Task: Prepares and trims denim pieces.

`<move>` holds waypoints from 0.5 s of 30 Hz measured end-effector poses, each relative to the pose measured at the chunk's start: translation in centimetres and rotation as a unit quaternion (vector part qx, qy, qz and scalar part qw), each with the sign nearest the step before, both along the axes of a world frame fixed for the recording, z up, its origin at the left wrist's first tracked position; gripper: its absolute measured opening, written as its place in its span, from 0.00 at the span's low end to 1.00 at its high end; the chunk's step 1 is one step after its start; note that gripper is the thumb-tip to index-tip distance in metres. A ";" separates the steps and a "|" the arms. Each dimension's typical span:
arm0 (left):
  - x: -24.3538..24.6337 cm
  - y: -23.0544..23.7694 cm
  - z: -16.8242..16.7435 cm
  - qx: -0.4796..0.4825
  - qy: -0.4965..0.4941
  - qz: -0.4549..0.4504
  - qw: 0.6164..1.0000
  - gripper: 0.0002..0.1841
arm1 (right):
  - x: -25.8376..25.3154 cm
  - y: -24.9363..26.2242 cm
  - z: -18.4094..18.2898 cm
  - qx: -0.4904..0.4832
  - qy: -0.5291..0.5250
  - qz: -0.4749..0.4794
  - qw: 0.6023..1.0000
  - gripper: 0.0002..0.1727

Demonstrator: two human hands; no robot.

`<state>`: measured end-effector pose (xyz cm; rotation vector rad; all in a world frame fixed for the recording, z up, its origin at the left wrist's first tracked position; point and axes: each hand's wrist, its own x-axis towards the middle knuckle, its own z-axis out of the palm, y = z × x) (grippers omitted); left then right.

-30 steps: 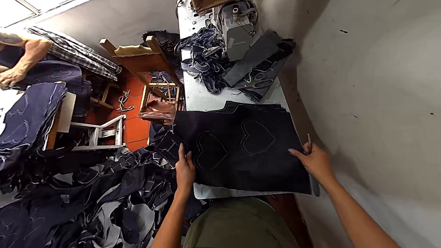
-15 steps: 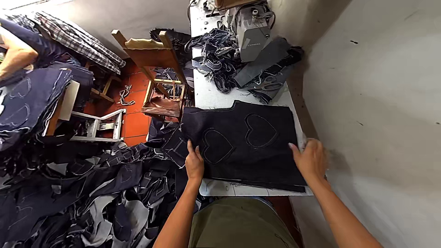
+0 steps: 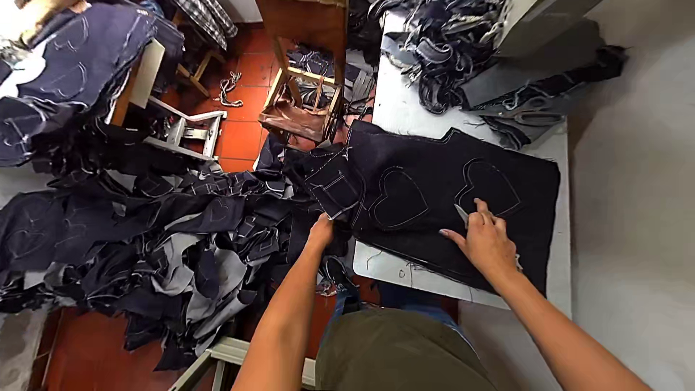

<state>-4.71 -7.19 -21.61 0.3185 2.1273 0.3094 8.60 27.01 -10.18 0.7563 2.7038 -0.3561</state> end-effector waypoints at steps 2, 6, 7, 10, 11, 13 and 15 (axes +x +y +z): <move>0.6 0.9 -1.1 -0.001 0.003 -0.054 0.999 0.23 | 0.0 0.0 0.1 0.003 -0.015 0.001 1.000 0.39; 2.6 -2.4 -1.6 0.039 0.070 -0.062 0.995 0.25 | -0.9 0.2 0.5 0.006 -0.041 -0.008 0.999 0.42; 3.6 -4.3 -1.2 0.062 0.088 -0.072 0.992 0.26 | -1.0 0.0 0.8 0.003 -0.046 -0.019 0.999 0.43; 6.0 -8.6 2.3 0.134 0.108 -0.086 0.981 0.28 | -1.6 -2.0 3.4 -0.011 -0.016 -0.041 0.999 0.43; 6.5 -9.4 4.0 0.142 0.101 -0.085 0.981 0.29 | -1.8 -3.3 4.6 -0.021 -0.015 -0.028 0.999 0.38; 7.0 -10.3 7.2 0.147 0.070 -0.085 0.983 0.30 | -2.2 -7.1 7.2 -0.053 -0.093 0.040 0.993 0.27; 6.9 -10.6 9.4 0.140 0.054 -0.088 0.985 0.31 | -2.8 -11.4 8.3 -0.091 -0.182 0.139 0.969 0.22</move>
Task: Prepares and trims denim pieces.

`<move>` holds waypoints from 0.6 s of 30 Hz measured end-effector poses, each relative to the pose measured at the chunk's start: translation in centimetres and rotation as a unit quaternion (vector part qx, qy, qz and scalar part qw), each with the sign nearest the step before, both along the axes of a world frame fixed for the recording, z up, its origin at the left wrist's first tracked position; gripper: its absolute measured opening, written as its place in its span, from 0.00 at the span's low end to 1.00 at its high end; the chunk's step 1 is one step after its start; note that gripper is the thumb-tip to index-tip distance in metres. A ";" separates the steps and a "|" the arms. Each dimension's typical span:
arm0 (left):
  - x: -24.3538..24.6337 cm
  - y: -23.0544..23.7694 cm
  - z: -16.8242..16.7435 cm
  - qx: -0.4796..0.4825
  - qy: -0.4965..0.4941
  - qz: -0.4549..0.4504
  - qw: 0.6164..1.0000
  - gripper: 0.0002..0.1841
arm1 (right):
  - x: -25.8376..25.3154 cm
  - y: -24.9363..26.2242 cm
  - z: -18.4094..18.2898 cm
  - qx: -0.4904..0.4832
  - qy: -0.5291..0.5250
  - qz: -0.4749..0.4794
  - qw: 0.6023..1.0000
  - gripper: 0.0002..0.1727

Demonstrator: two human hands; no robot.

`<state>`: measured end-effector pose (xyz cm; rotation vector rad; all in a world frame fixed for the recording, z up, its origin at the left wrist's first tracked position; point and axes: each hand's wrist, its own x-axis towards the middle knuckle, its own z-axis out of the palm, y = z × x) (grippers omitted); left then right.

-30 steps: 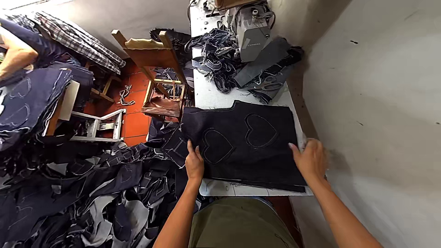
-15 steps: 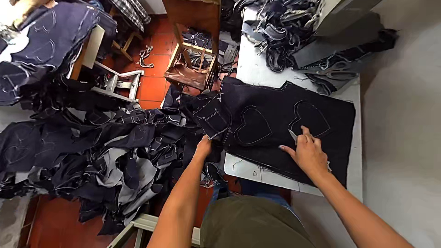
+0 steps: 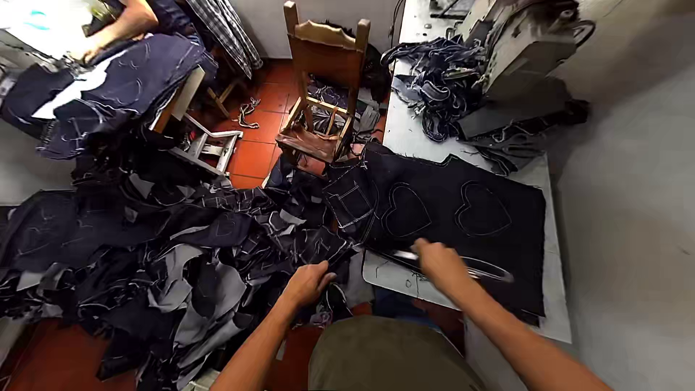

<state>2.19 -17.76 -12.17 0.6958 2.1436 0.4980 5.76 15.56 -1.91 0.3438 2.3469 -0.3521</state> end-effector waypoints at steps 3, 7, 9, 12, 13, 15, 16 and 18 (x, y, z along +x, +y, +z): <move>-0.4 0.5 2.4 -0.034 -0.015 -0.003 0.999 0.31 | -0.5 -4.8 -1.3 -0.089 -0.052 0.051 0.993 0.28; -1.1 1.0 4.3 -0.093 -0.035 -0.032 0.995 0.30 | -0.5 -5.6 -2.0 -0.211 -0.118 -0.014 0.970 0.40; -1.3 1.3 4.5 -0.102 -0.040 -0.041 0.993 0.30 | 0.0 -4.7 -2.6 -0.242 -0.093 0.005 0.966 0.29; -1.3 1.6 4.7 -0.106 -0.034 -0.054 0.992 0.30 | 0.1 -4.5 -2.3 -0.155 -0.047 0.062 0.985 0.22; -1.2 1.8 4.8 -0.108 -0.030 -0.056 0.992 0.30 | 0.0 -5.0 -1.9 -0.113 -0.036 0.066 0.991 0.20; -1.0 2.2 5.2 -0.116 -0.027 -0.057 0.991 0.31 | -0.4 -6.4 -1.1 -0.046 -0.026 0.064 0.997 0.18; -0.9 2.4 5.5 -0.121 -0.024 -0.059 0.991 0.30 | -0.5 -7.3 -0.8 -0.025 -0.019 0.068 0.997 0.16; -0.6 2.4 5.8 -0.129 -0.018 -0.062 0.990 0.30 | -0.9 -8.8 -0.7 -0.011 0.002 0.088 0.996 0.16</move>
